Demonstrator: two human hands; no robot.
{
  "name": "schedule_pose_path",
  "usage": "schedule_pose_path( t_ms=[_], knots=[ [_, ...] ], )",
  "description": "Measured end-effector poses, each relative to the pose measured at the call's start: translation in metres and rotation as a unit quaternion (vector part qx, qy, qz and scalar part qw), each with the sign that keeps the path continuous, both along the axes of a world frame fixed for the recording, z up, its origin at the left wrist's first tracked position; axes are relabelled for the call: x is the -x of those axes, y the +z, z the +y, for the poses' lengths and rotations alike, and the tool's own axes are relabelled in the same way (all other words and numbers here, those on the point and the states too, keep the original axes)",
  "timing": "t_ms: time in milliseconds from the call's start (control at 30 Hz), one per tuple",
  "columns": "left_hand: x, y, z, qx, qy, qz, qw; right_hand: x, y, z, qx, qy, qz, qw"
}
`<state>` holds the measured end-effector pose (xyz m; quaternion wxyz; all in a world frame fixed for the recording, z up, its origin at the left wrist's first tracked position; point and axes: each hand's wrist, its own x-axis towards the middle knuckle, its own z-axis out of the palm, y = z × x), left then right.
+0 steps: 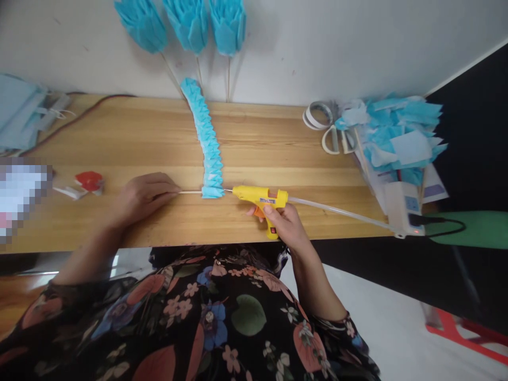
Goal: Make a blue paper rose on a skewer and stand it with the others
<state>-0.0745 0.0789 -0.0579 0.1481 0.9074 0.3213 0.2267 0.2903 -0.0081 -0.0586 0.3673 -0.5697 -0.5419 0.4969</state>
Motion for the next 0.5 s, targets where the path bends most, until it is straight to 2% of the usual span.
schedule_pose_path(
  t_ms=[500],
  knots=[
    [0.0001, 0.0024, -0.0003, 0.016, -0.009, -0.015, 1.0, 0.001, 0.0023, -0.0005, -0.006, 0.012, 0.012, 1.0]
  ],
)
